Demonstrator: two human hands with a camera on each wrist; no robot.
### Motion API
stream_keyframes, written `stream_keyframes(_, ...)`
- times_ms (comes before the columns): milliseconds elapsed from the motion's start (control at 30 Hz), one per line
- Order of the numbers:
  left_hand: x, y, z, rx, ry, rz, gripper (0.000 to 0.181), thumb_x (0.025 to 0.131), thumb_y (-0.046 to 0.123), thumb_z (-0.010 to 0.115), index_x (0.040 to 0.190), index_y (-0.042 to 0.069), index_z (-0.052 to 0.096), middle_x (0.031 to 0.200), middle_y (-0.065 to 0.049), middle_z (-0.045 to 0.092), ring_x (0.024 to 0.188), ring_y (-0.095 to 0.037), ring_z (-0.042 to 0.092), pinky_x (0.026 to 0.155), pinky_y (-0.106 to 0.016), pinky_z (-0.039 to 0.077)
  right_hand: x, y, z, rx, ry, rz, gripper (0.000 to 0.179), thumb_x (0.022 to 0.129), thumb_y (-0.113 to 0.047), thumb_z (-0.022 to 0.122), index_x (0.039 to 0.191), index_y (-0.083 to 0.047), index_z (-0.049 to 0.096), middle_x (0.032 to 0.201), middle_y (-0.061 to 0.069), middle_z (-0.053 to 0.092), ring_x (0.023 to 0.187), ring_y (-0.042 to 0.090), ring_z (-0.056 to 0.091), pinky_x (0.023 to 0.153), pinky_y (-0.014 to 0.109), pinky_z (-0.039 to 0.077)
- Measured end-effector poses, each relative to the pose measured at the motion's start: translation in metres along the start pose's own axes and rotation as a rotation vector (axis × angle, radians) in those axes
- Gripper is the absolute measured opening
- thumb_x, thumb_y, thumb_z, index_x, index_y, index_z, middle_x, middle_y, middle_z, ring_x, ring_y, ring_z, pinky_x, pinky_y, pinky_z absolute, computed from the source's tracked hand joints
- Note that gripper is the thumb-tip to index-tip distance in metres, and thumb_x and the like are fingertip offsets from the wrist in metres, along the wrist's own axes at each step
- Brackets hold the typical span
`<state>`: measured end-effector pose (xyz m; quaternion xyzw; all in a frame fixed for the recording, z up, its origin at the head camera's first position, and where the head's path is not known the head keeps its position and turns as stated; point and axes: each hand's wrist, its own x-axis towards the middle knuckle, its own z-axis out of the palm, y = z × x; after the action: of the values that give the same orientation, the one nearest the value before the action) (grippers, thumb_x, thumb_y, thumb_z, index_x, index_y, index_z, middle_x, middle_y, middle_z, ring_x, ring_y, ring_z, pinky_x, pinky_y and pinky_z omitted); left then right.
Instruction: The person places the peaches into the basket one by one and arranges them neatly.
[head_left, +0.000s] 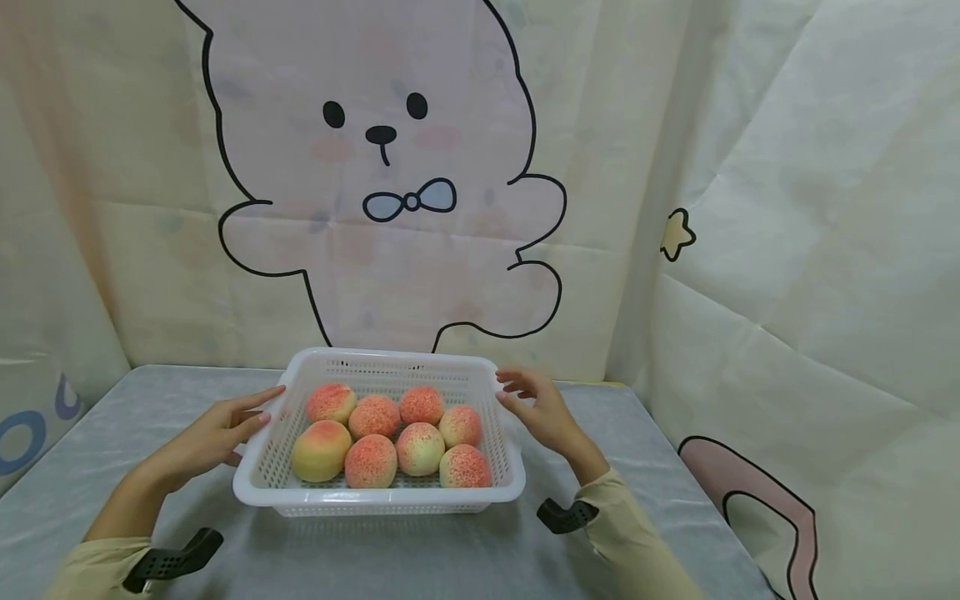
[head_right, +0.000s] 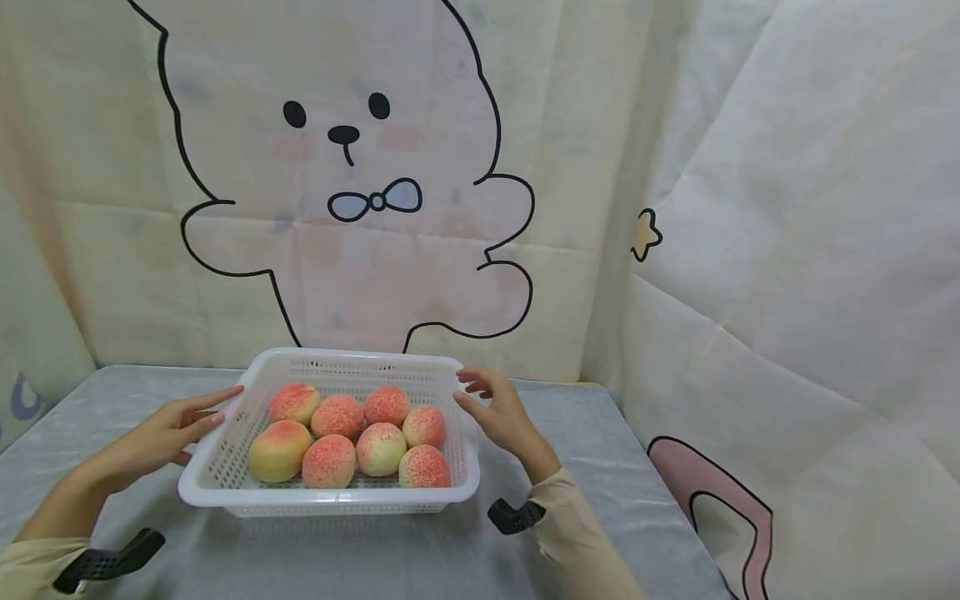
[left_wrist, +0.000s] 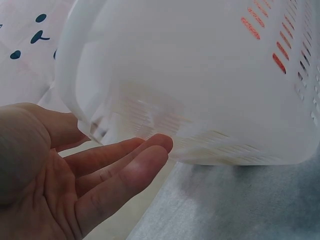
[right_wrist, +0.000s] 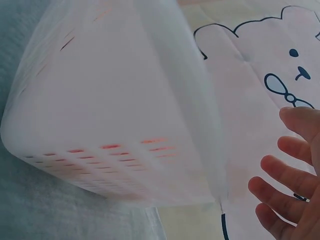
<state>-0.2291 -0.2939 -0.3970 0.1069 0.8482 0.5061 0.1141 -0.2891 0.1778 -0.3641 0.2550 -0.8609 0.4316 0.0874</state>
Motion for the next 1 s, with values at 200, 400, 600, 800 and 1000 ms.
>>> stream_keyframes(200, 0.001, 0.000, 0.000, -0.002, 0.000, 0.002, 0.069, 0.108, 0.031, 0.049, 0.162, 0.006, 0.015, 0.151, -0.040, 0.038, 0.105, -0.028, 0.068, 0.074, -0.044, 0.064, -0.008, 0.006, 0.001, 0.005, 0.023, 0.015, 0.038, 0.098, -0.017, 0.067, 0.132, -0.001, 0.061, 0.128, 0.020, 0.067, 0.111, 0.031, 0.066, 0.096, 0.045, 0.052)
stream_keyframes(400, 0.001, 0.001, 0.000, 0.008, 0.004, -0.006, 0.070, 0.107, 0.033, 0.049, 0.162, 0.007, 0.014, 0.152, -0.039, 0.037, 0.105, -0.027, 0.068, 0.074, -0.044, 0.064, -0.014, 0.012, 0.005, 0.054, 0.048, 0.010, 0.038, 0.098, -0.015, 0.066, 0.132, 0.001, 0.061, 0.128, 0.023, 0.066, 0.110, 0.035, 0.066, 0.096, 0.050, 0.052)
stream_keyframes(600, 0.000, 0.000, 0.000, 0.006, 0.001, -0.003, 0.069, 0.107, 0.033, 0.048, 0.162, 0.007, 0.014, 0.153, -0.040, 0.035, 0.105, -0.027, 0.068, 0.074, -0.044, 0.064, -0.017, 0.016, 0.005, 0.055, 0.062, -0.003, 0.037, 0.099, -0.014, 0.065, 0.133, 0.001, 0.061, 0.130, 0.022, 0.066, 0.110, 0.035, 0.067, 0.095, 0.050, 0.052)
stream_keyframes(800, -0.001, 0.000, -0.001, 0.011, 0.000, 0.003, 0.069, 0.108, 0.032, 0.048, 0.162, 0.008, 0.014, 0.153, -0.040, 0.034, 0.105, -0.028, 0.068, 0.075, -0.044, 0.064, -0.020, 0.018, 0.005, 0.073, 0.084, -0.005, 0.035, 0.099, -0.012, 0.066, 0.131, 0.002, 0.062, 0.130, 0.022, 0.067, 0.109, 0.036, 0.068, 0.094, 0.048, 0.053)
stream_keyframes(1000, -0.001, 0.000, -0.001, 0.007, -0.006, 0.004, 0.069, 0.108, 0.032, 0.048, 0.162, 0.008, 0.013, 0.154, -0.040, 0.034, 0.106, -0.028, 0.068, 0.075, -0.044, 0.064, -0.022, 0.020, 0.006, 0.092, 0.111, -0.008, 0.034, 0.098, -0.011, 0.066, 0.129, 0.002, 0.063, 0.129, 0.024, 0.067, 0.109, 0.038, 0.068, 0.093, 0.049, 0.054)
